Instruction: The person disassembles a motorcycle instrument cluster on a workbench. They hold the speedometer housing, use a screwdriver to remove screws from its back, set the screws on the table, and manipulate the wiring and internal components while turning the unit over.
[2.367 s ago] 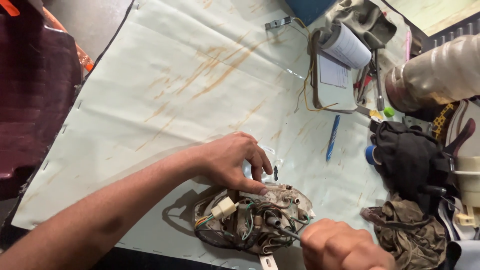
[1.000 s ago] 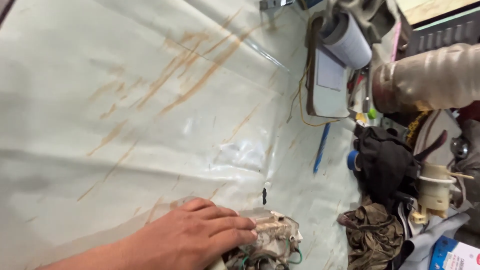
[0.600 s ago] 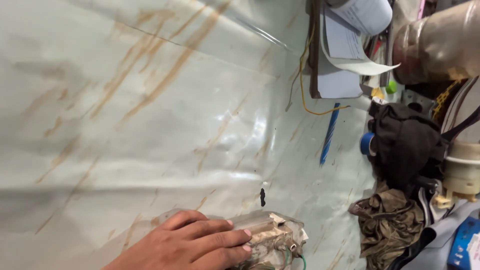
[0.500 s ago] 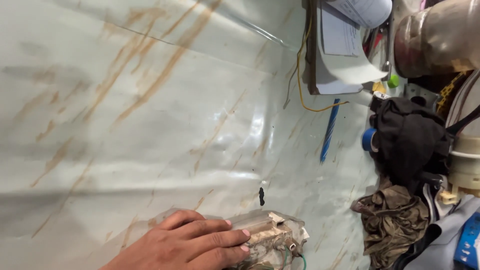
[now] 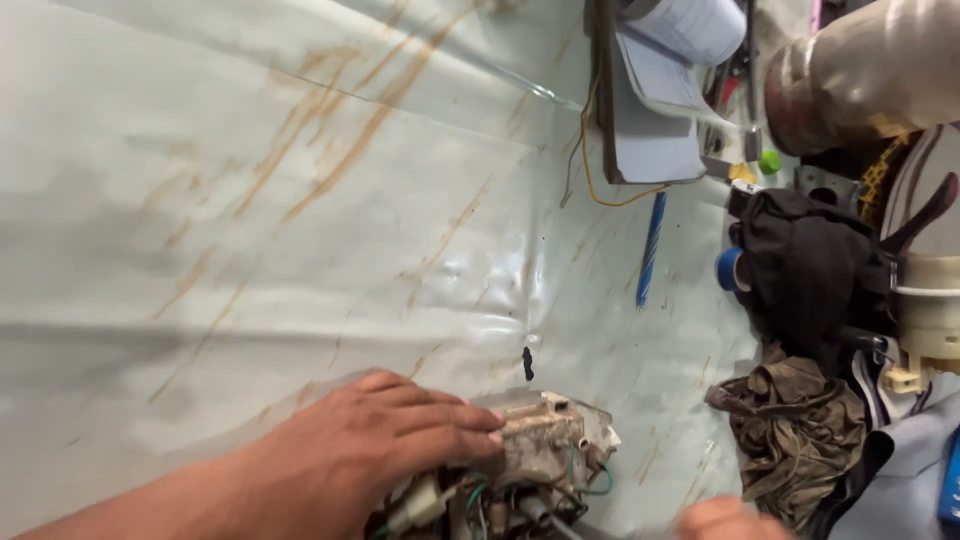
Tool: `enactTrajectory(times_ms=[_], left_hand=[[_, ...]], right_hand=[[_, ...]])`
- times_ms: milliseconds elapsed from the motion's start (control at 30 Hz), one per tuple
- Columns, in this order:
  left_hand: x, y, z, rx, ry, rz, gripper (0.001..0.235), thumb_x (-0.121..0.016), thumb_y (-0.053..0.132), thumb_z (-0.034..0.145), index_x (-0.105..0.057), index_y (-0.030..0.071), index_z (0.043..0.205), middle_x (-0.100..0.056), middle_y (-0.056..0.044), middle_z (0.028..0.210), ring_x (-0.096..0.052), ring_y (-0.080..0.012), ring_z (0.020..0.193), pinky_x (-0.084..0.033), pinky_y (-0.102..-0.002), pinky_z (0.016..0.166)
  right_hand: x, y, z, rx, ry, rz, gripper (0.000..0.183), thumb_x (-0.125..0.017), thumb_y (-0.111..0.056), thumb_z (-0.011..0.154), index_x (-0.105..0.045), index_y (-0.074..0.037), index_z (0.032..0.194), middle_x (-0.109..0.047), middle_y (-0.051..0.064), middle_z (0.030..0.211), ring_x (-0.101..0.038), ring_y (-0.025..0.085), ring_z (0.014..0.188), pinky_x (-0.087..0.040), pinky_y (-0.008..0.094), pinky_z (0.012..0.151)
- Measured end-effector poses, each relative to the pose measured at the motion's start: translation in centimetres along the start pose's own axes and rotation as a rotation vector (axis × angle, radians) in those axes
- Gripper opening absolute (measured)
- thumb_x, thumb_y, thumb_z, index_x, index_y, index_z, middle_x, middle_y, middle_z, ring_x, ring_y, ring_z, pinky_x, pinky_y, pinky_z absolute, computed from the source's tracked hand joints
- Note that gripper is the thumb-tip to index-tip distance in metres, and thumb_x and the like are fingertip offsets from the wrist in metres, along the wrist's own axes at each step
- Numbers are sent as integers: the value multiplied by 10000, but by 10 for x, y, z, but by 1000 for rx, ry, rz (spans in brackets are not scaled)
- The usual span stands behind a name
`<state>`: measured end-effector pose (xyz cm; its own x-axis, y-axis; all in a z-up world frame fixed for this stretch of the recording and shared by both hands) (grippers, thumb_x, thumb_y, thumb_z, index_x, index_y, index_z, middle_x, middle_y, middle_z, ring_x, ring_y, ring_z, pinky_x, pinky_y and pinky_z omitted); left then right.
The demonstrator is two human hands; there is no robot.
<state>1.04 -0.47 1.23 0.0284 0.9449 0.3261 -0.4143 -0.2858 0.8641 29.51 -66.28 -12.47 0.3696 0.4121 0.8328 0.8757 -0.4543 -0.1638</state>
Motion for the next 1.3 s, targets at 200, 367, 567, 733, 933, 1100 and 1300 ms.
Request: enactTrajectory(times_ms=[200, 367, 567, 733, 933, 1100, 1300], left_hand=[[6, 20, 1, 26, -49, 30, 709, -764, 291, 727, -584, 75, 1377, -620, -104, 1464, -577, -280, 1354, -396, -446, 1100], [0, 22, 2, 133, -123, 92, 746, -777, 310, 720, -585, 73, 1401, -630, -85, 1486, -597, -265, 1366, -418, -440, 1128], [-2, 28, 5, 173, -152, 122, 777, -767, 325, 722, -578, 62, 1428, -624, -112, 1498, -597, -291, 1369, -400, -460, 1146], [-5, 22, 7, 234, -161, 126, 799, -770, 327, 695, -585, 80, 1432, -638, -111, 1482, -618, -297, 1348, -421, -456, 1143], [-4, 29, 8, 216, -132, 123, 805, -753, 286, 663, -591, 72, 1423, -634, -124, 1489, -613, -310, 1356, -426, -452, 1150], [-1, 34, 9, 232, -123, 87, 782, -755, 279, 677, -602, 68, 1414, -644, -128, 1481, -626, -312, 1354, -448, -438, 1150], [1, 31, 8, 232, -134, 61, 787, -764, 304, 682, -603, 56, 1412, -646, -136, 1477, -638, -314, 1351, -472, -426, 1149]], right_hand=[[313, -308, 149, 16, 252, 79, 216, -744, -390, 858, -736, -175, 859, -740, -10, 707, -730, 128, 671, -564, 291, 600], [363, -381, 178, -71, 109, 149, 283, -771, -447, 876, -761, -175, 951, -779, -4, 696, -762, 208, 627, -545, 354, 563], [369, -430, 168, 320, 205, 136, 237, -680, -336, 1003, -681, -101, 972, -709, 76, 791, -700, 316, 723, -539, 411, 630], [385, -461, 150, 605, 339, -73, 203, -677, -129, 773, -568, -62, 931, -631, 116, 910, -654, 332, 865, -528, 416, 772], [369, -442, 146, 422, 312, -28, 309, -720, -362, 992, -616, -72, 1008, -639, 85, 847, -650, 314, 821, -508, 433, 723], [363, -449, 143, 527, 358, -45, 182, -698, -199, 946, -618, -62, 1036, -634, 89, 834, -652, 295, 790, -517, 418, 705], [360, -451, 134, 661, 591, -58, 251, -702, -134, 890, -622, -18, 1097, -650, 93, 863, -682, 290, 820, -566, 395, 697]])
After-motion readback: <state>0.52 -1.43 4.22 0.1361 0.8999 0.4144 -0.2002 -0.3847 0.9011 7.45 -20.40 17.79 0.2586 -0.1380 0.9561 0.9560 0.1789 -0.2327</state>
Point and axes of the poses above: each hand's wrist, its own z-axis towards the middle knuckle, its own x-axis out of the back of the hand, y = z × x, the point moved 7 cm from there along z, towards the middle knuckle
